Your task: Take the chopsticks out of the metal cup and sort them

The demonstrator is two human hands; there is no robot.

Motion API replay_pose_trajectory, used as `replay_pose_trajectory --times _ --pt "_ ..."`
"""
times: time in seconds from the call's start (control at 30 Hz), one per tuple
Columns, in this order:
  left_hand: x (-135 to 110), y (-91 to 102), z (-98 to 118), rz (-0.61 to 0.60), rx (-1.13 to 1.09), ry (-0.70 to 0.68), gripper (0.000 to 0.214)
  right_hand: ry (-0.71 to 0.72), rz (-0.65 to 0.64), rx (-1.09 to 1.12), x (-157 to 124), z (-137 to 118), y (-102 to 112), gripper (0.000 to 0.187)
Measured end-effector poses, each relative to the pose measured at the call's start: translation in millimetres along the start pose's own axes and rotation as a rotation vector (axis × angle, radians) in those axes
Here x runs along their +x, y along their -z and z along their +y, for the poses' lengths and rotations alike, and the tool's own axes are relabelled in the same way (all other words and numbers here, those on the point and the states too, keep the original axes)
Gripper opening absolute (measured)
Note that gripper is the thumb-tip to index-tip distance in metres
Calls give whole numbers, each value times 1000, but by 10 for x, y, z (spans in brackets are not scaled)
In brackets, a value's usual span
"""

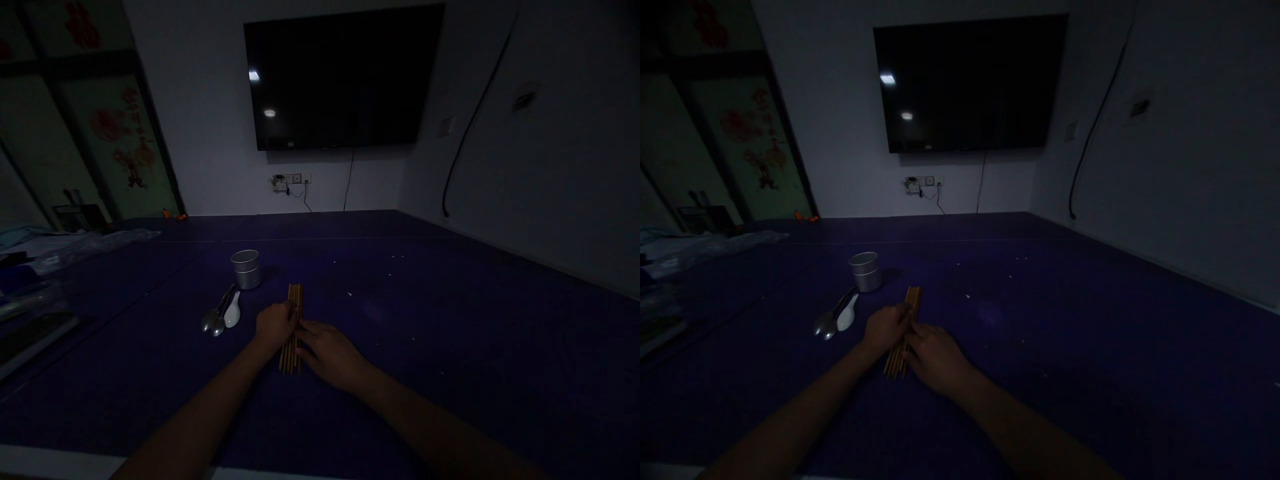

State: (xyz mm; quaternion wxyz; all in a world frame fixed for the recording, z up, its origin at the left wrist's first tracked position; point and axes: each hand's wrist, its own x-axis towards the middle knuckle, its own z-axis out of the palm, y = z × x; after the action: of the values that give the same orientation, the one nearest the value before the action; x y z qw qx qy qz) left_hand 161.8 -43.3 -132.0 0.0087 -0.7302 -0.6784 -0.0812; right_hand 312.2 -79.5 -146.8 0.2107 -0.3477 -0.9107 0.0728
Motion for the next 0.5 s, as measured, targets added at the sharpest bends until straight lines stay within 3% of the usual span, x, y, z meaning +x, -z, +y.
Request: replay_pose_trajectory --times 0.5 --pt "-1 12 8 -19 -16 2 38 17 6 -2 -2 11 -8 27"
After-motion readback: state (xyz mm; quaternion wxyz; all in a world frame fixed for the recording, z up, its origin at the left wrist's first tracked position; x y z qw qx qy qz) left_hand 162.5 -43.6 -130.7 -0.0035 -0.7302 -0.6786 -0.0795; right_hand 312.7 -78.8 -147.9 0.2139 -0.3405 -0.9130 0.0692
